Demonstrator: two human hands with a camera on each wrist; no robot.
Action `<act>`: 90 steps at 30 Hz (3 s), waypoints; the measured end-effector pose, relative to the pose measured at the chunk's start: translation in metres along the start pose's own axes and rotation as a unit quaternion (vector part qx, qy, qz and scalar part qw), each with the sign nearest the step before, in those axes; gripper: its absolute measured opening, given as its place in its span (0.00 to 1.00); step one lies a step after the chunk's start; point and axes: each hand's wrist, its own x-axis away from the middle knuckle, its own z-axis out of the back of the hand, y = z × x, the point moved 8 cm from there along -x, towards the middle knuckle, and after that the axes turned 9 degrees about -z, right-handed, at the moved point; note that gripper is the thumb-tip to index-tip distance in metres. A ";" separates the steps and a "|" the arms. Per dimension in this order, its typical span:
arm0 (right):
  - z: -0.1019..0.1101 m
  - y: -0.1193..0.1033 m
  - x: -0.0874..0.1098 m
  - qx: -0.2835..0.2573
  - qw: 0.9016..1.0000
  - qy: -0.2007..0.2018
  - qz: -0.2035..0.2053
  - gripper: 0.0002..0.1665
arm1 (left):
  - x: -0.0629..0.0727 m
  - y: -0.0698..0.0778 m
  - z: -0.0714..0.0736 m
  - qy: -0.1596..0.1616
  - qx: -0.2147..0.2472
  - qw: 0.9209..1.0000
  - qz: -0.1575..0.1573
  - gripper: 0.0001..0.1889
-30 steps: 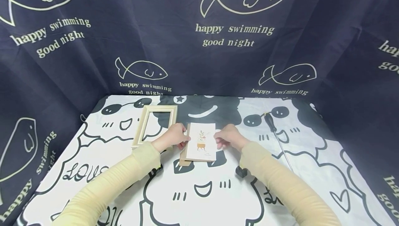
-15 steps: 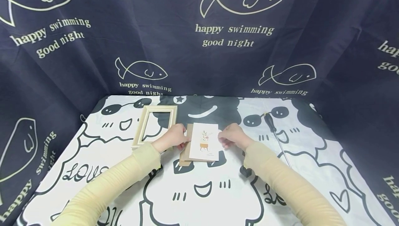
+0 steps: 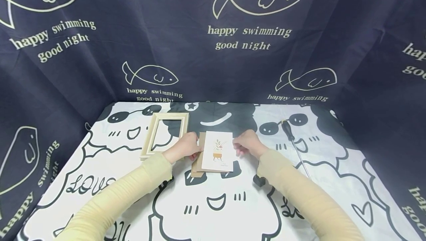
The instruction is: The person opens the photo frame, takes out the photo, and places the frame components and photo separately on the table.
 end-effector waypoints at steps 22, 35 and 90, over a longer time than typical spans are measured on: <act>-0.001 -0.005 -0.003 0.014 1.000 0.016 0.023 0.12 | -0.002 0.000 0.000 -0.004 -0.022 1.000 0.013 0.11; -0.002 -0.007 -0.001 0.045 0.996 0.034 0.065 0.13 | -0.001 -0.002 0.000 -0.005 -0.027 1.000 0.008 0.10; 0.053 0.015 0.013 0.091 0.995 0.043 0.029 0.13 | 0.000 -0.006 0.000 0.007 -0.008 1.000 -0.001 0.09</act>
